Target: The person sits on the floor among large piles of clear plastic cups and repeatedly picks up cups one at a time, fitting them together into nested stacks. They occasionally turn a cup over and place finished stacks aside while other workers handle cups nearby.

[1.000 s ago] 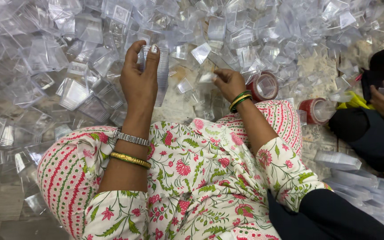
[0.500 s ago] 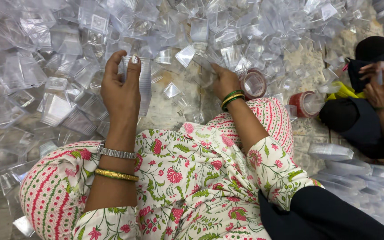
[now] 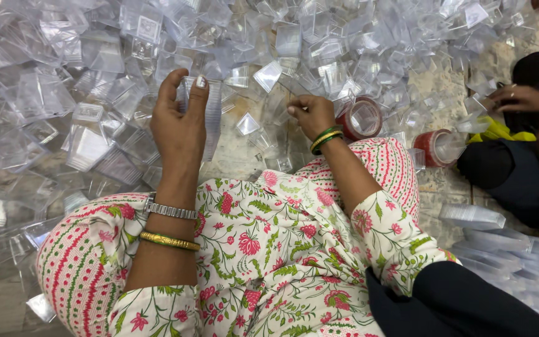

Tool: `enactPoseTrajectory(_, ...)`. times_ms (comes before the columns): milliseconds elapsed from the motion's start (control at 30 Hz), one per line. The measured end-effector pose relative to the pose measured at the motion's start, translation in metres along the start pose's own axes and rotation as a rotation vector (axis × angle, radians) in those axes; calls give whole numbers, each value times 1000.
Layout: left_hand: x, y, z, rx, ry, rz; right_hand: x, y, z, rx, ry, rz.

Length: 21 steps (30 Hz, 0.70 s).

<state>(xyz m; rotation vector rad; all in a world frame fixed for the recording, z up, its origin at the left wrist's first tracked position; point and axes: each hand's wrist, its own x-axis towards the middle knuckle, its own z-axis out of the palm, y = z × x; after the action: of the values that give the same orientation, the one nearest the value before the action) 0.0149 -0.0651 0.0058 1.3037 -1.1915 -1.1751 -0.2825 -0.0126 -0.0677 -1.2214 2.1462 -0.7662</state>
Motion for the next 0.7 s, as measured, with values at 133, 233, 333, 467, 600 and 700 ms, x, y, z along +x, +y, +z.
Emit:
enactPoseTrajectory(133, -1, -3, -1, 67, 14, 23, -12, -6, 6, 34, -21, -123)
enactPoseTrajectory(233, 0, -7, -2, 63, 26, 39, -17, -2, 1, -171, -72, -255)
enactPoseTrajectory(333, 0, -8, -2, 57, 28, 63, -21, 1, -6, -224, -132, -236)
enactPoseTrajectory(467, 0, -7, -2, 45, 19, 11, -32, -5, -1, -265, -258, -255)
enactPoseTrajectory(600, 0, -6, -3, 105, 7, -35, -42, -15, 14, -381, -339, -159)
enactPoseTrajectory(700, -1, -7, -2, 48, -46, -38, -32, -12, 18, -284, -149, -45)
